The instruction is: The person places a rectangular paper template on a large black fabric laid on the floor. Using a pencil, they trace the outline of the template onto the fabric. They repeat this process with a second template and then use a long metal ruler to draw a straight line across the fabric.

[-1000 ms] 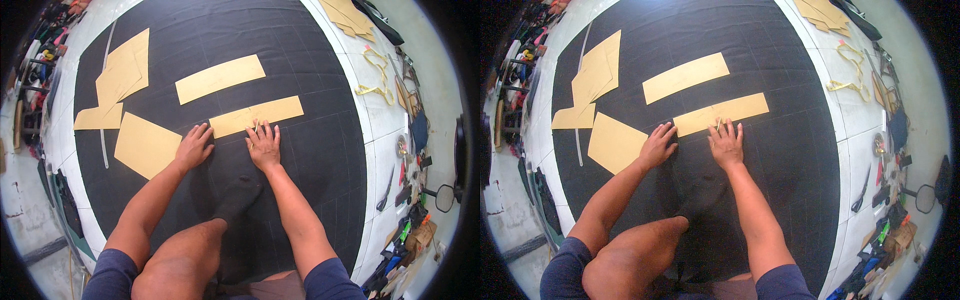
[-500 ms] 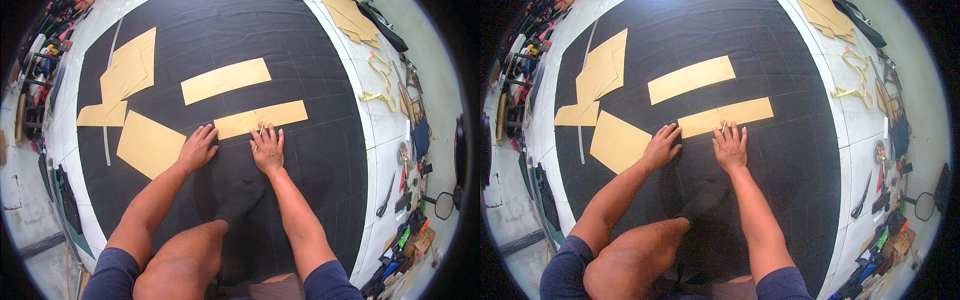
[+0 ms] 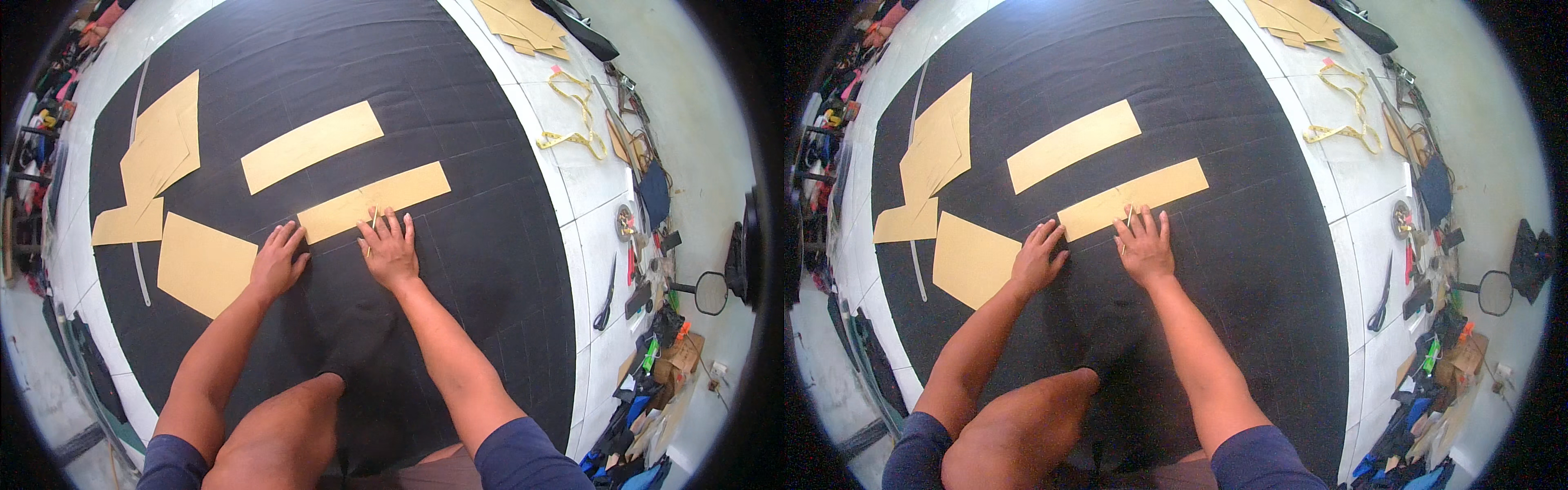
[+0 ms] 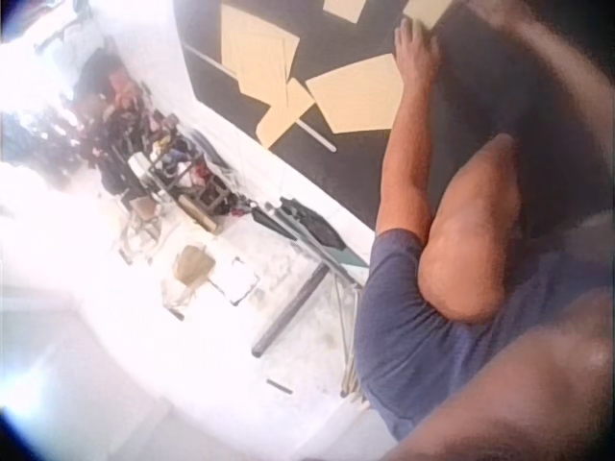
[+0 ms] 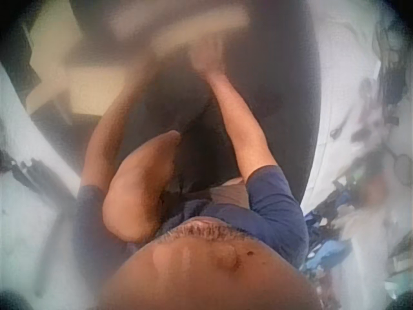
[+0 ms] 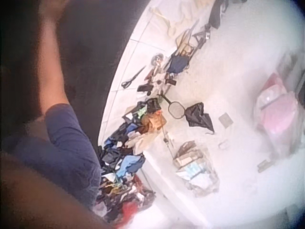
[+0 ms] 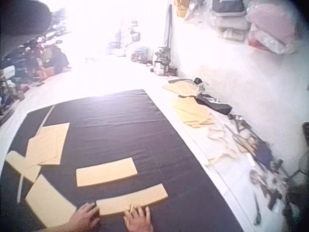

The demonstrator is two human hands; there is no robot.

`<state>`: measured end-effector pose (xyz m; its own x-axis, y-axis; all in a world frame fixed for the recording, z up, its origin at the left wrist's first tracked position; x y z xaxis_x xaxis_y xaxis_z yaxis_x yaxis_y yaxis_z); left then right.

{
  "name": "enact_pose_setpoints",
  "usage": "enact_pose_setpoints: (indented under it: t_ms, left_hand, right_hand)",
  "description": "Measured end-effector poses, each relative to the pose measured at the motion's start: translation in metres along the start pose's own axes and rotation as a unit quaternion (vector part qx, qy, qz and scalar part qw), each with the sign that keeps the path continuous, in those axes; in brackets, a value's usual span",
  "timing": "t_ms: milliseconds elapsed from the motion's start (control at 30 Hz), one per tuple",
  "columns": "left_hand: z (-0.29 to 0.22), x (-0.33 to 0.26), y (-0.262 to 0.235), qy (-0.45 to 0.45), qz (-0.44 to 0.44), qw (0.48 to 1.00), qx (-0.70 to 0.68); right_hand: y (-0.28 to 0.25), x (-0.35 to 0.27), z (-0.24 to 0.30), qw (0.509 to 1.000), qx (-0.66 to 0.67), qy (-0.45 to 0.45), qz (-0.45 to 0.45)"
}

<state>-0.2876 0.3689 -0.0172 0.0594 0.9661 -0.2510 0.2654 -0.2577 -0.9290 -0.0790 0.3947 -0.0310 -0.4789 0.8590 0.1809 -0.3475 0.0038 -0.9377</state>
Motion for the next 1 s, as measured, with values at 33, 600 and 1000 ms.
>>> enact_pose_setpoints:
  t_ms: [33, 600, 1000]
  left_hand:
    - [-0.001, 0.001, 0.0, 0.002, 0.0, 1.0, 0.001]
    - [-0.004, -0.001, -0.007, 0.01, -0.021, 1.0, -0.016]
    - [-0.002, 0.001, -0.004, 0.014, -0.022, 1.0, -0.008]
  right_hand:
    - [-0.001, 0.0, -0.002, 1.0, 0.002, 0.001, 0.001]
    - [-0.004, -0.001, -0.001, 0.999, 0.024, 0.005, -0.021]
    - [0.0, -0.002, -0.006, 0.999, 0.026, 0.028, 0.012]
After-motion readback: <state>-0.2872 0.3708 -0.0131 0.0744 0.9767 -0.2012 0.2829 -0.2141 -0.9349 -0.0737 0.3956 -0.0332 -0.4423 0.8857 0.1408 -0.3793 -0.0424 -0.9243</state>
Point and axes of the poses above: each hand's wrist, its own x-axis towards the middle knuckle, its own y-axis out of the palm, z = x × y, the point moved 10 cm from there along x, towards the middle knuckle, and after that the axes turned 6 degrees about -y, right-handed, at the moved point
